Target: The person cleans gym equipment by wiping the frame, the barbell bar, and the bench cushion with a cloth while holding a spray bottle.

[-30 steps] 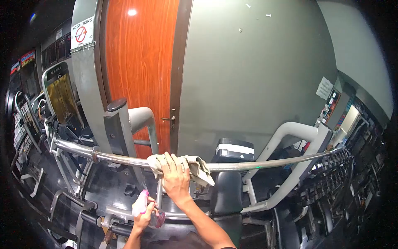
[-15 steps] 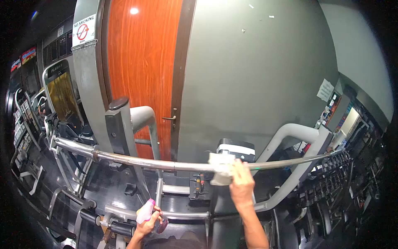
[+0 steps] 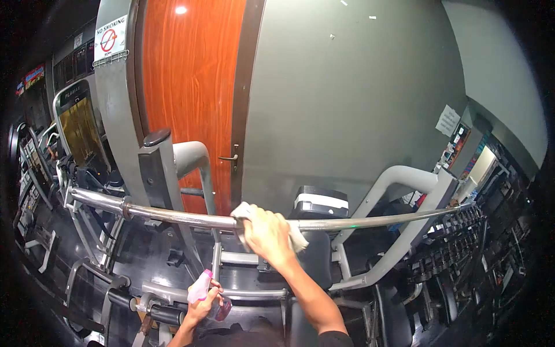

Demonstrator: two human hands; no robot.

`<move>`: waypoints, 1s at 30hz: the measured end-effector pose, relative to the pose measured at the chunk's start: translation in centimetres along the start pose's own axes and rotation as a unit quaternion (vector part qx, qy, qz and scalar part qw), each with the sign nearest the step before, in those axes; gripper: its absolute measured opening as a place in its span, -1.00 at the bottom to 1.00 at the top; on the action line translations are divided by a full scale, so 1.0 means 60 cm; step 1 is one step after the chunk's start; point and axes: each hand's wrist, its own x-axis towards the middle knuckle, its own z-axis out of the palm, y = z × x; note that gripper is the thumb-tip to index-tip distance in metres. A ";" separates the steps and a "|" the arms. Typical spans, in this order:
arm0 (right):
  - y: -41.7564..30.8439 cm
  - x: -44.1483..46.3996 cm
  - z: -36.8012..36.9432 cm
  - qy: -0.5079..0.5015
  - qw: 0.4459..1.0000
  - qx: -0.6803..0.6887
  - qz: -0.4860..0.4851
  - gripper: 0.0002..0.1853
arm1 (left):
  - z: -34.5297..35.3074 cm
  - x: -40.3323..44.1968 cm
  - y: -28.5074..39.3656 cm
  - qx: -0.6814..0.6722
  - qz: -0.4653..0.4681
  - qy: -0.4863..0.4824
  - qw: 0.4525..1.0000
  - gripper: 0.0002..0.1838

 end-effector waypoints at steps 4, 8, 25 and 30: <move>-0.062 0.047 0.073 0.038 0.974 0.162 -0.154 -0.66 | -0.001 -0.023 -0.013 -0.042 -0.008 0.032 0.999 -0.89; -0.141 0.032 0.107 0.106 0.948 0.104 -0.282 -0.45 | -0.003 -0.040 -0.015 -0.053 -0.019 0.062 0.997 -0.90; -0.014 -0.039 0.226 -0.134 0.122 0.980 0.081 -0.48 | -0.012 -0.051 -0.025 -0.014 -0.014 0.060 0.998 -0.84; 0.052 -0.080 0.217 -0.006 0.272 0.944 0.187 -0.57 | -0.007 -0.053 -0.016 -0.044 -0.014 0.058 0.997 -0.87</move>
